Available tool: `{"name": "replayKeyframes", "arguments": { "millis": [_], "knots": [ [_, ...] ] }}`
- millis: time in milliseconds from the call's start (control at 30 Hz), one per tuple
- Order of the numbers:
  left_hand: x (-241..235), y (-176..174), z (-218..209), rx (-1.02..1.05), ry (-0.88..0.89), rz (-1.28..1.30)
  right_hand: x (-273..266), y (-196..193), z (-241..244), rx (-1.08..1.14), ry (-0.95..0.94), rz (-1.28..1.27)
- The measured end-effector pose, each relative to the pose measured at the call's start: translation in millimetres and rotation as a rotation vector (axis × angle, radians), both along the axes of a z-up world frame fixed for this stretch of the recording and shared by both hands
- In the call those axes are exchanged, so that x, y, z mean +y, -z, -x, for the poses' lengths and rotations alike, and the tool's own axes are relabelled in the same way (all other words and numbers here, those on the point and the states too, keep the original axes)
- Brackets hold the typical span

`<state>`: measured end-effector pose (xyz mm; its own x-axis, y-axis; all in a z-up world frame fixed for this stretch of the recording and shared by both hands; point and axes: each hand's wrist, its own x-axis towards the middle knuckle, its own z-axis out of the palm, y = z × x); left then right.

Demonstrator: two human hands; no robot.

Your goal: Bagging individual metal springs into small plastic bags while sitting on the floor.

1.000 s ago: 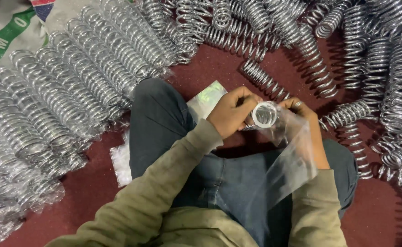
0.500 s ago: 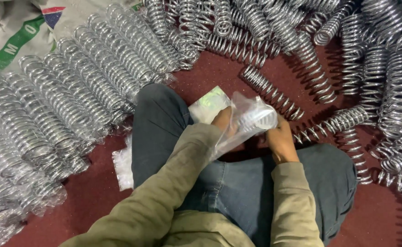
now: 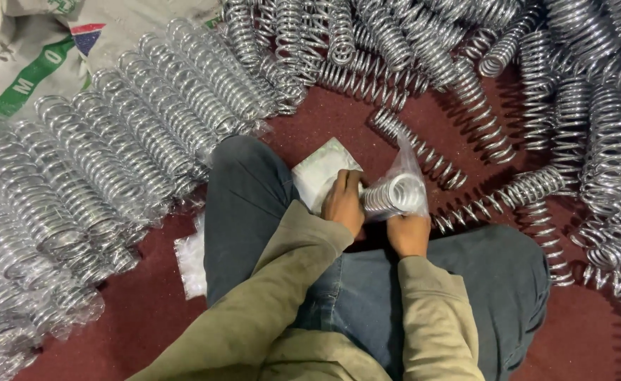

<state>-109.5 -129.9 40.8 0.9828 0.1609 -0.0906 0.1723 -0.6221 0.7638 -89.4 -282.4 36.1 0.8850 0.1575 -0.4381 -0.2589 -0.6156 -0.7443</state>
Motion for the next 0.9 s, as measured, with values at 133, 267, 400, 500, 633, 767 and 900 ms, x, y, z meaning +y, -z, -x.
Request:
{"name": "replayKeyframes", "arguments": {
  "millis": [133, 267, 400, 500, 633, 767, 900],
  "knots": [
    [-2, -58, 13, -0.035, 0.149, 0.198, 4, -15, 24, 0.017, -0.036, 0.057],
    [2, -32, 1, 0.17, 0.242, 0.225, 19, -41, 21, 0.005, -0.095, 0.119],
    [10, -10, 4, 0.334, 0.283, 0.244, 20, -60, 26, -0.009, -0.16, 0.185],
    [14, -97, 35, 0.456, 0.223, 0.243, 40, -147, 49, -0.053, -0.263, 0.186],
    [16, -108, 82, 0.206, 0.178, 0.325, 25, -172, 58, -0.148, -0.292, 0.073],
    [18, -88, 83, -0.501, 0.214, 0.233, 12, -165, 51, -0.746, -0.109, -0.08],
    [14, -104, 50, -0.589, 0.184, 0.104, 16, -192, 57, -1.061, -0.406, 0.026]
  ]
}}
